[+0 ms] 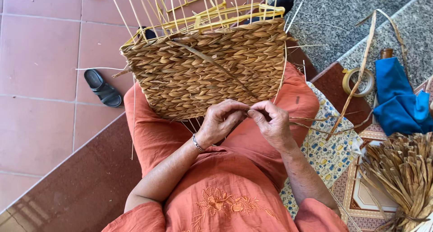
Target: The person weaves a rectangular basket by hand, interlacing dried palm leaves through a yellow metal frame. They repeatedly pull and tuck the leaves to form the basket walls and use scissors to trim excess material.
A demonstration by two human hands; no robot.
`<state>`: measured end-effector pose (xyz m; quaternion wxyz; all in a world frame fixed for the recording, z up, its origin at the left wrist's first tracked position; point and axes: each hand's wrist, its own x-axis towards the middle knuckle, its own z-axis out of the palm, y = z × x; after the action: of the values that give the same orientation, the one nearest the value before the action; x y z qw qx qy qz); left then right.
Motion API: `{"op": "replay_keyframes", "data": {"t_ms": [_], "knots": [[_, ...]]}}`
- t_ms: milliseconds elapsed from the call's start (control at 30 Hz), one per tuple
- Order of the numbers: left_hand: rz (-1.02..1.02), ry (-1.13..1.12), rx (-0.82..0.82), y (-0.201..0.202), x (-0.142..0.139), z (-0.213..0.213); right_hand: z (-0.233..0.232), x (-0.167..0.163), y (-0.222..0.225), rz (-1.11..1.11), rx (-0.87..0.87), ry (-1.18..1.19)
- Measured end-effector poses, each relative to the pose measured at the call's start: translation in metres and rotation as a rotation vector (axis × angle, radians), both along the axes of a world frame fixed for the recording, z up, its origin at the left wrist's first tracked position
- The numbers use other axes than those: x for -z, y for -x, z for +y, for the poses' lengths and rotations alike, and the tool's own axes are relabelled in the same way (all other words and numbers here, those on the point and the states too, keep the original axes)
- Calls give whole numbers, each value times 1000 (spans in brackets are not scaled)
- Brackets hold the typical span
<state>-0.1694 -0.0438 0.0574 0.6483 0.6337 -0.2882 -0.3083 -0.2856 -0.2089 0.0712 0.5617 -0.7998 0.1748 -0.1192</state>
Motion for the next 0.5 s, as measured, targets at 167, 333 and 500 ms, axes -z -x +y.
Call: {"op": "replay_keyframes", "data": {"t_ms": [167,333,500], "knots": [[-37,-87,9,-1,9,12,0,-2,-10,-81,-109,191],[-77,19,-99,-5,20,13,2,-12,-25,98,-118,49],[-481,0,-142,-12,14,20,-8,-17,-45,151,-328,169]]}}
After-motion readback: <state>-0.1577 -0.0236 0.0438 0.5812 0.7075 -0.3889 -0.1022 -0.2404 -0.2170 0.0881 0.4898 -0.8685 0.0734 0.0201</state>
